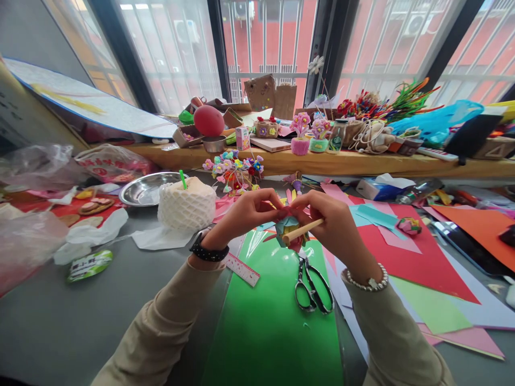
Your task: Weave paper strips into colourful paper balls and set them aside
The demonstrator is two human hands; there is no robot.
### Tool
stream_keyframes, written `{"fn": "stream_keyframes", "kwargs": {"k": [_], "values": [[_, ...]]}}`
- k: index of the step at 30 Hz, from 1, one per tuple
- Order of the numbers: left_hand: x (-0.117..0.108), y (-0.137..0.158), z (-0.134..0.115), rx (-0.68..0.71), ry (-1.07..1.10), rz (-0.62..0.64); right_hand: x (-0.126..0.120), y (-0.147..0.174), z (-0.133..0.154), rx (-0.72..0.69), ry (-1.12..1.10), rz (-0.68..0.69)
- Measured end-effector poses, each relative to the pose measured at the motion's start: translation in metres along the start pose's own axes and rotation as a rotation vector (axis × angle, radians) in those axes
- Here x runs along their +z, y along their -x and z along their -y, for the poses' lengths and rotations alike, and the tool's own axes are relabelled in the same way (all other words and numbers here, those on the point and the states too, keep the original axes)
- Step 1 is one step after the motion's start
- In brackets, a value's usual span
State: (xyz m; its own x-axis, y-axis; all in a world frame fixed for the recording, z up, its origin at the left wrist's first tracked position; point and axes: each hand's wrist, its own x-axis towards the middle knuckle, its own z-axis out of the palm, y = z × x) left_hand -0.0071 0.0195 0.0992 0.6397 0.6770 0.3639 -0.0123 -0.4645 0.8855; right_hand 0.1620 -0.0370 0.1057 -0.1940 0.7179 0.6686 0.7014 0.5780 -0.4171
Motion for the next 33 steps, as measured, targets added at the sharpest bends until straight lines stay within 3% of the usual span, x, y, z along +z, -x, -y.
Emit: {"fn": "stream_keyframes", "kwargs": {"k": [3,11,20,27,33], "values": [[-0.001,0.000,0.001,-0.015,0.033,0.005,0.000,-0.001,-0.003,0.021,-0.037,0.033],[0.000,0.000,-0.003,-0.013,0.043,0.045,-0.008,-0.001,-0.017,0.160,-0.173,0.272],[-0.002,0.000,0.003,0.006,0.040,0.122,-0.004,-0.001,-0.011,0.105,-0.086,0.242],[0.000,-0.001,0.006,-0.057,-0.009,0.069,0.000,0.000,-0.014,0.106,-0.019,0.269],[0.002,-0.003,0.008,-0.123,0.217,0.061,0.001,-0.001,-0.012,0.145,-0.035,0.158]]}}
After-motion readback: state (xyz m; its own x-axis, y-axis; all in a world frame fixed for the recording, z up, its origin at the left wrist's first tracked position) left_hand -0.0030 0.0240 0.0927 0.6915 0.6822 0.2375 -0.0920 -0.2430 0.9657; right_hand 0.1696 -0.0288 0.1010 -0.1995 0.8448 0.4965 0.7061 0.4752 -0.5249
